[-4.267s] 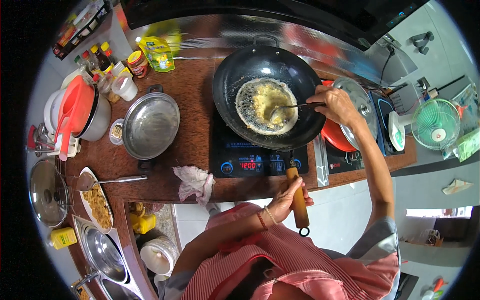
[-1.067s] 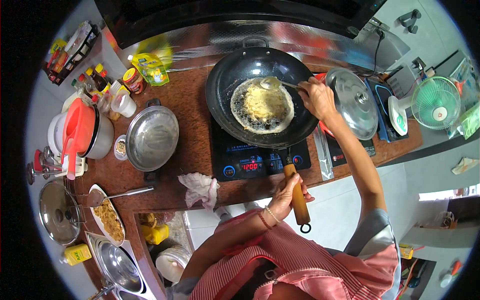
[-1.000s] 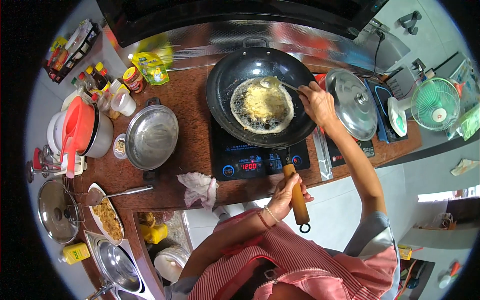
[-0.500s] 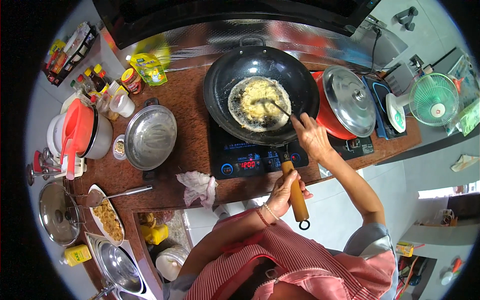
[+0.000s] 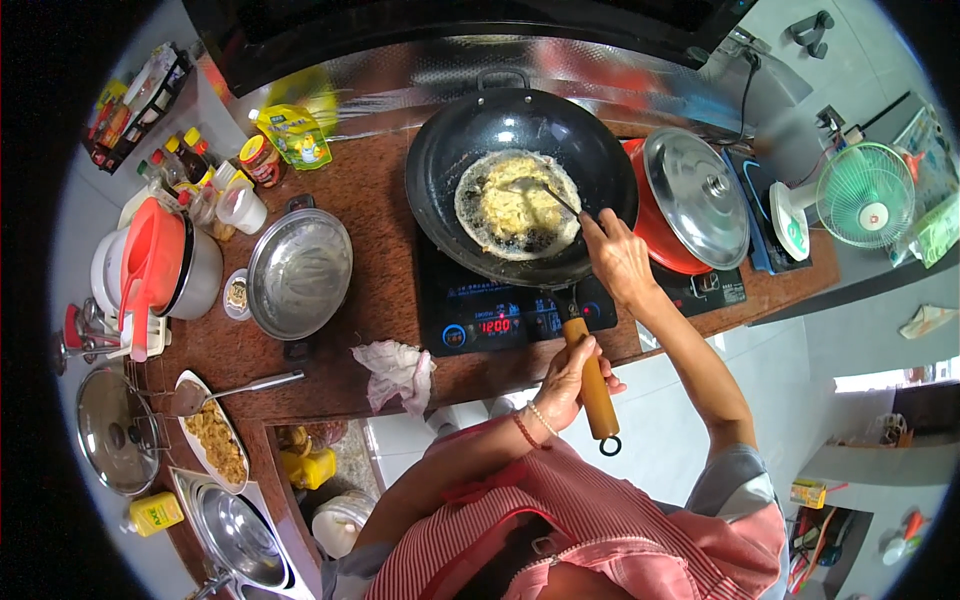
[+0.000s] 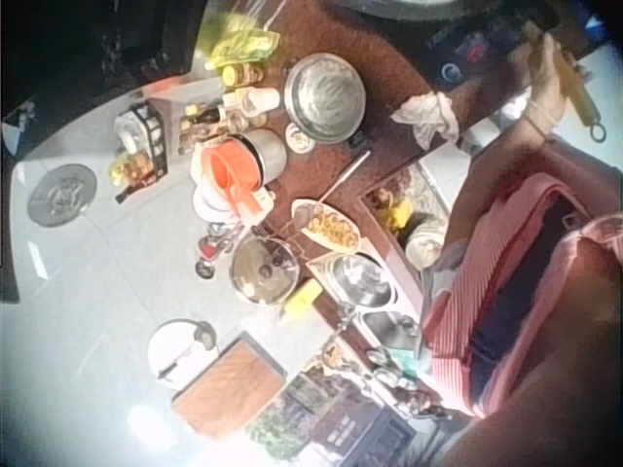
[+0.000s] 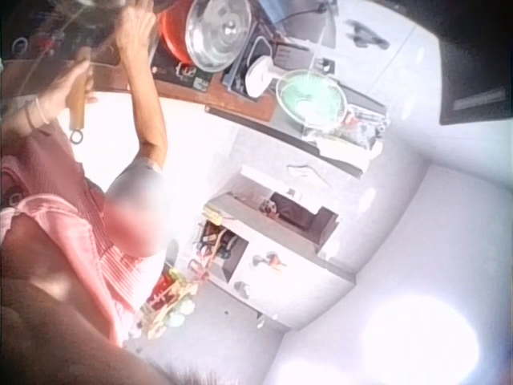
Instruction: The person stir-frys a mixture in a wok with a spatula, pours whisked eggs from a pot into the wok, continues stir-frying, and then cleans the pot in a sink using a ladle and running water.
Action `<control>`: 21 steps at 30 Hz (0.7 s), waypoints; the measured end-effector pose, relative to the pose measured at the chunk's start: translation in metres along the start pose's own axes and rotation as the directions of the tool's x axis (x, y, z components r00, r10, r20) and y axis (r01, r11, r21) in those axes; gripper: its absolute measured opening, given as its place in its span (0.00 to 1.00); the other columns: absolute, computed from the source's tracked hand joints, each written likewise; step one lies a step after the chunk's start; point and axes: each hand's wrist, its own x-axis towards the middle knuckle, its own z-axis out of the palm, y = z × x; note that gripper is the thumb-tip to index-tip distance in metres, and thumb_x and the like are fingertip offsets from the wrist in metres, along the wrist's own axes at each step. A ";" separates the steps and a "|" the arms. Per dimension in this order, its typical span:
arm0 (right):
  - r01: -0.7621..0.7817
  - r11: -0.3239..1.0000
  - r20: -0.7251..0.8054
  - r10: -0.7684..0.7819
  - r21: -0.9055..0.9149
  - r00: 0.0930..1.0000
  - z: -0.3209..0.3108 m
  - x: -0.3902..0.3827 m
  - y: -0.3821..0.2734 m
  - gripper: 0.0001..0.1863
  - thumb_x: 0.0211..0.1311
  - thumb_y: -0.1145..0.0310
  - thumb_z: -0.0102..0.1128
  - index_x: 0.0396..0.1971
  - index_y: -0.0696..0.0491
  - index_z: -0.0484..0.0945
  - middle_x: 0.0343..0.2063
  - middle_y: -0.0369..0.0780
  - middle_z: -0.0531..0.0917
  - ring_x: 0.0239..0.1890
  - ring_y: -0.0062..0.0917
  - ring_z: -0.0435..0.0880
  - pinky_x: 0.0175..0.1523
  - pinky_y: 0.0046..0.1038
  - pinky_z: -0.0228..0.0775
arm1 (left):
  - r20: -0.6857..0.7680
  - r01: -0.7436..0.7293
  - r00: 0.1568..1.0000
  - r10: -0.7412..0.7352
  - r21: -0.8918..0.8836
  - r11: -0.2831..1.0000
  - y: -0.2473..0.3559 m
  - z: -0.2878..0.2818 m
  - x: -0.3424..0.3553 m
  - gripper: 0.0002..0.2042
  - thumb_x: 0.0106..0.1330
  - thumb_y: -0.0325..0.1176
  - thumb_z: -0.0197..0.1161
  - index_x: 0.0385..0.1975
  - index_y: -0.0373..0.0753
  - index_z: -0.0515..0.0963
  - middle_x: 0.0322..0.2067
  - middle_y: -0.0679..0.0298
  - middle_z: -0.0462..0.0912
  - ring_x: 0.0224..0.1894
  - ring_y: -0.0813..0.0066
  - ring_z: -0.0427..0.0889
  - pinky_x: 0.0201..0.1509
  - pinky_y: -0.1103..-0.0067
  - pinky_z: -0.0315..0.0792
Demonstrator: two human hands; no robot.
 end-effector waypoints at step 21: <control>-0.376 0.790 0.098 0.378 0.484 0.921 -0.031 -0.001 0.013 0.11 0.48 0.74 0.61 0.34 0.59 0.80 0.24 0.47 0.78 0.25 0.38 0.79 0.32 0.31 0.69 | 0.016 -0.019 1.000 0.019 -0.011 1.000 0.001 -0.006 0.000 0.14 0.62 0.46 0.55 0.30 0.40 0.68 0.21 0.64 0.73 0.25 0.71 0.77 0.37 0.67 0.77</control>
